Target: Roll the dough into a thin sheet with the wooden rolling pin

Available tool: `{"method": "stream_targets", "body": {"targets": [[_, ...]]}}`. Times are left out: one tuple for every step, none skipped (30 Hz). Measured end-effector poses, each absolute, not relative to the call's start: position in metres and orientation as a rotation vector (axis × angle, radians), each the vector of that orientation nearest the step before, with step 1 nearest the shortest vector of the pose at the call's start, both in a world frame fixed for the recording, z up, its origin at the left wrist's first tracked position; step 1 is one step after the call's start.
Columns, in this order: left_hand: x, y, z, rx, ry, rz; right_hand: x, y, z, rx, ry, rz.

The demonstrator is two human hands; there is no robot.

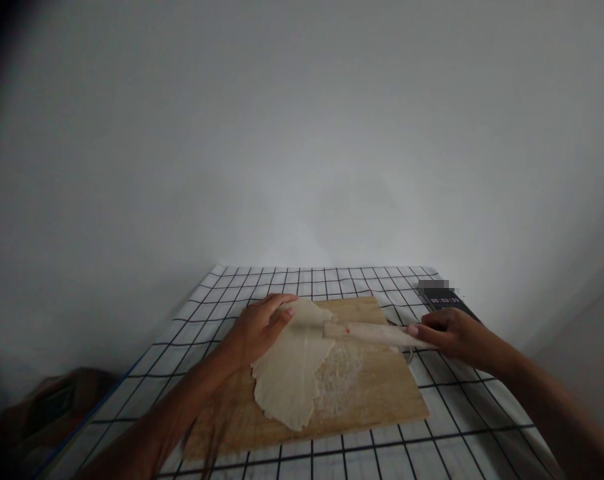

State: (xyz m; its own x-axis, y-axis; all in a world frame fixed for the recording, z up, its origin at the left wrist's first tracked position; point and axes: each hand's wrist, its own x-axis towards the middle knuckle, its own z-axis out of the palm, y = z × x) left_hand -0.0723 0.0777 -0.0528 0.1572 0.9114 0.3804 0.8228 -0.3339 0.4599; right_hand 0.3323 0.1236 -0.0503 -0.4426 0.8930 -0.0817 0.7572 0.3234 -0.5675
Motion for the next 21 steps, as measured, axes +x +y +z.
{"method": "stream_targets", "body": {"targets": [[-0.0722, 0.0775, -0.0529, 2.276, 1.720, 0.922, 0.3316, 0.1234, -0.0501, -1.499, -2.344, 0.795], [-0.0720, 0.0772, -0.0529, 2.278, 1.719, 0.922, 0.3310, 0.1232, -0.0499, -1.504, -2.346, 0.783], [-0.0719, 0.0770, -0.0529, 2.279, 1.719, 0.923, 0.3305, 0.1229, -0.0499, -1.509, -2.347, 0.772], [-0.0718, 0.0769, -0.0527, 2.282, 1.718, 0.921, 0.3301, 0.1226, -0.0499, -1.515, -2.345, 0.765], [-0.0718, 0.0767, -0.0525, 2.284, 1.719, 0.919, 0.3298, 0.1224, -0.0500, -1.523, -2.342, 0.760], [-0.0718, 0.0767, -0.0523, 2.286, 1.721, 0.916, 0.3297, 0.1222, -0.0502, -1.532, -2.341, 0.748], [-0.0719, 0.0767, -0.0522, 2.289, 1.721, 0.911, 0.3297, 0.1222, -0.0505, -1.539, -2.340, 0.733], [-0.0720, 0.0768, -0.0521, 2.291, 1.723, 0.907, 0.3297, 0.1223, -0.0507, -1.543, -2.341, 0.727], [-0.0721, 0.0769, -0.0521, 2.293, 1.725, 0.904, 0.3297, 0.1224, -0.0509, -1.545, -2.340, 0.730], [-0.0722, 0.0771, -0.0521, 2.293, 1.726, 0.903, 0.3297, 0.1226, -0.0509, -1.550, -2.335, 0.742], [-0.0723, 0.0771, -0.0523, 2.294, 1.726, 0.903, 0.3296, 0.1227, -0.0507, -1.560, -2.326, 0.751], [-0.0724, 0.0771, -0.0524, 2.294, 1.725, 0.904, 0.3295, 0.1227, -0.0504, -1.568, -2.318, 0.755], [-0.0724, 0.0770, -0.0526, 2.294, 1.724, 0.908, 0.3292, 0.1226, -0.0499, -1.572, -2.312, 0.759], [-0.0724, 0.0768, -0.0527, 2.295, 1.724, 0.912, 0.3289, 0.1224, -0.0493, -1.569, -2.311, 0.764], [-0.0723, 0.0766, -0.0528, 2.299, 1.723, 0.912, 0.3287, 0.1222, -0.0487, -1.563, -2.314, 0.765], [-0.0723, 0.0764, -0.0528, 2.303, 1.723, 0.912, 0.3287, 0.1220, -0.0484, -1.556, -2.320, 0.762], [-0.0723, 0.0762, -0.0528, 2.309, 1.722, 0.908, 0.3289, 0.1218, -0.0483, -1.554, -2.325, 0.752], [-0.0724, 0.0762, -0.0528, 2.316, 1.720, 0.899, 0.3292, 0.1219, -0.0486, -1.553, -2.332, 0.744], [-0.0725, 0.0763, -0.0529, 2.322, 1.718, 0.890, 0.3294, 0.1220, -0.0492, -1.556, -2.334, 0.734], [-0.0726, 0.0765, -0.0531, 2.327, 1.716, 0.881, 0.3292, 0.1220, -0.0500, -1.559, -2.335, 0.722], [-0.0728, 0.0768, -0.0533, 2.330, 1.716, 0.874, 0.3283, 0.1219, -0.0507, -1.563, -2.334, 0.706]]}}
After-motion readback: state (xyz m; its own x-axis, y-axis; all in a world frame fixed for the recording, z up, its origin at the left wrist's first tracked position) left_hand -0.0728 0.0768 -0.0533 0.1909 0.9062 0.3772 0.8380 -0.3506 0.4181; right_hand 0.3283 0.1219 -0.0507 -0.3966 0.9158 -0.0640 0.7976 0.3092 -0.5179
